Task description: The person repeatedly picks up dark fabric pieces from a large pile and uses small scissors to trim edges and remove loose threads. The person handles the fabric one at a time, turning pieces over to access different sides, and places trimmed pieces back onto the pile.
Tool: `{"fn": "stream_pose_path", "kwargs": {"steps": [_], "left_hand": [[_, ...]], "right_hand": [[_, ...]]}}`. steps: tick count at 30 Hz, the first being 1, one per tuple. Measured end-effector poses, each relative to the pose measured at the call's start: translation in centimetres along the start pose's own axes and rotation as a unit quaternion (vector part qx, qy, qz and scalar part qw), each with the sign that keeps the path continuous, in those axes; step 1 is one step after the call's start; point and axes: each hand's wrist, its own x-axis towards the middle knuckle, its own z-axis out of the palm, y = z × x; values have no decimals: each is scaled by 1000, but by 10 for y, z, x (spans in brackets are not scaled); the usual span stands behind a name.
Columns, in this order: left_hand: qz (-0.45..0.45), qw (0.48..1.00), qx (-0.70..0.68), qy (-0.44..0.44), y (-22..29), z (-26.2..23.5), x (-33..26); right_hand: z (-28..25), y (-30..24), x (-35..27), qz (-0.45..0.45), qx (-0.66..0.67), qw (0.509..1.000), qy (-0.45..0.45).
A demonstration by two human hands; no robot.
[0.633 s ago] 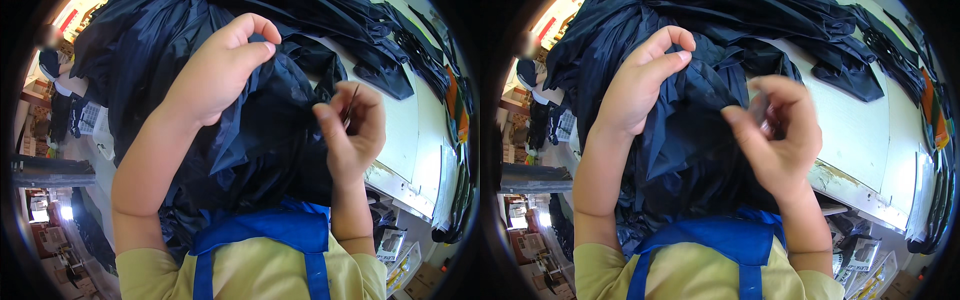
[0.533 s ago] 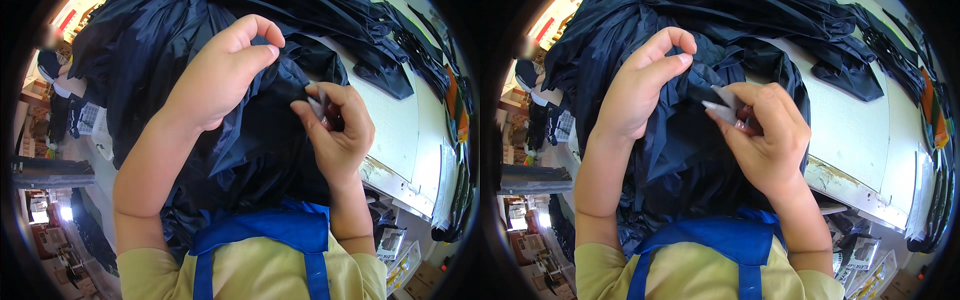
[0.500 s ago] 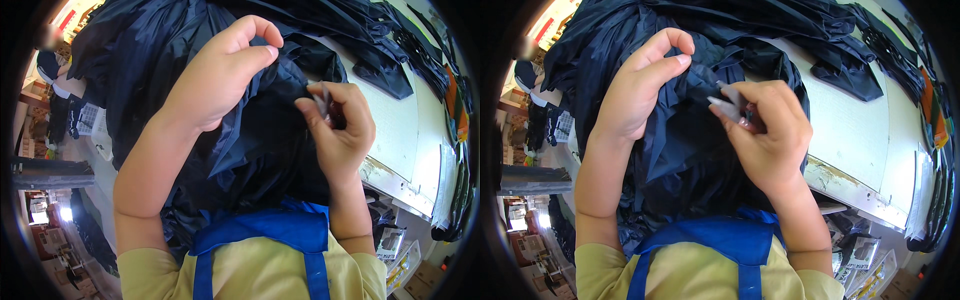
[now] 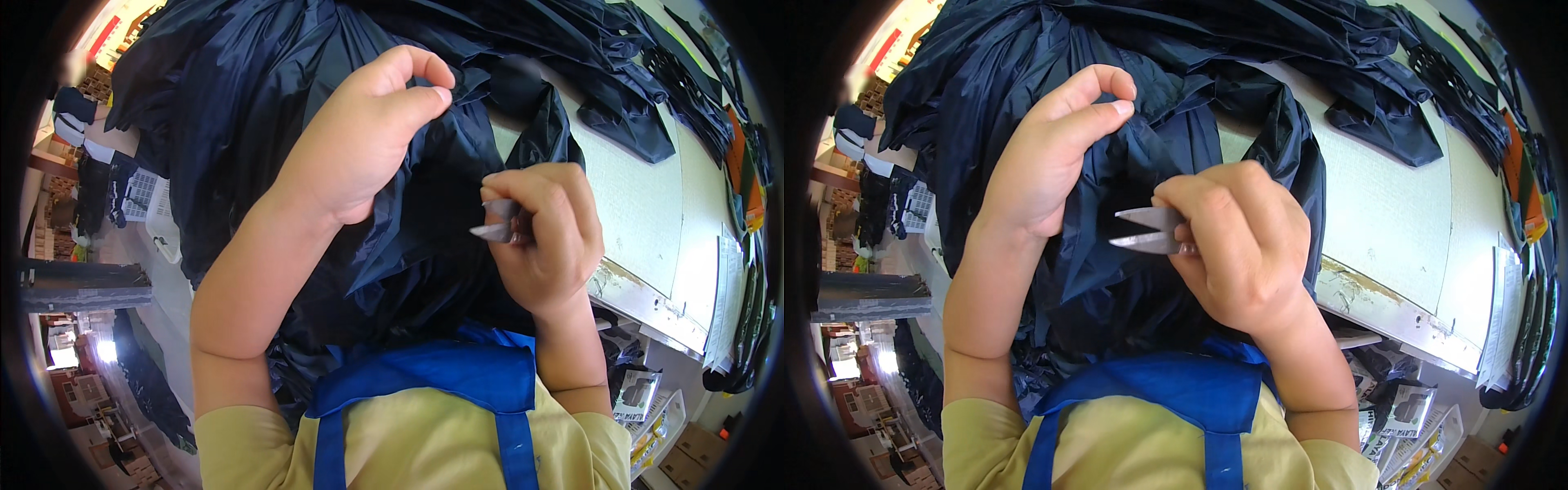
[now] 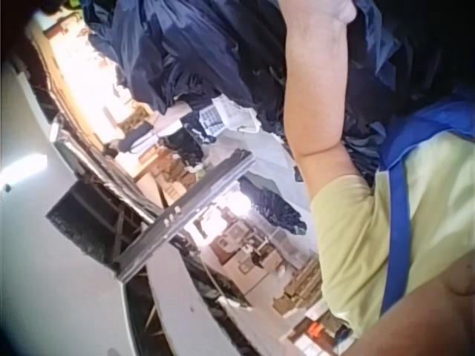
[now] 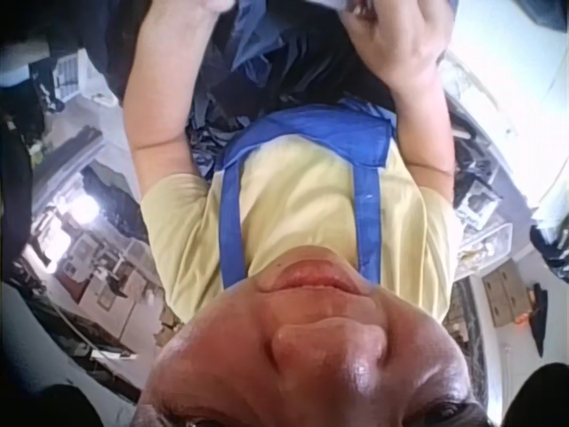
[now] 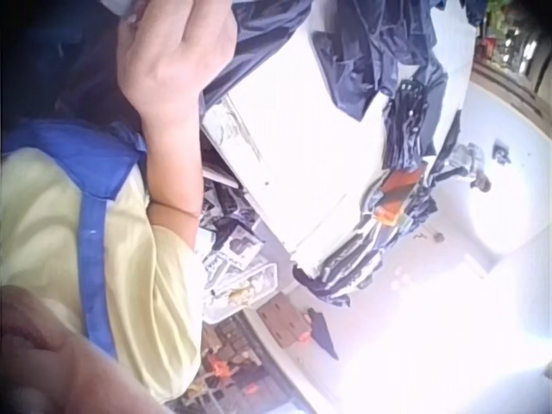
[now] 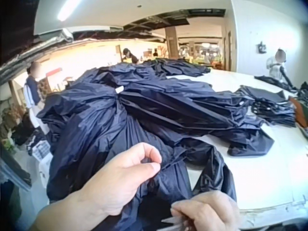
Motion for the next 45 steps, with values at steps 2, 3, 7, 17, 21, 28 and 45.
{"fn": "stream_pose_path", "kwargs": {"steps": [2, 3, 7, 17, 21, 28, 45], "left_hand": [[0, 1000, -12, 3, -2, -3, 1], [2, 1000, -16, 3, -3, -3, 1], [6, 1000, -15, 9, -2, -2, -1], [1, 999, -41, -9, 0, 1, -1], [5, 999, -45, -10, -2, 2, -1], [-13, 999, -39, -22, -2, 1, 0], [-20, 1000, -4, -7, 0, 10, -4]], "right_hand": [[-4, 1, -3, -42, 31, 997, -57], [-9, 1, -3, -30, 31, 997, -67], [-23, 7, -15, 89, 36, 995, -14], [-18, 10, 1, 27, -77, 997, -19], [-16, 13, 0, 28, -56, 998, -6], [-11, 16, 0, 29, -25, 999, -8], [-16, 14, 4, 60, 25, 998, -26]]}}
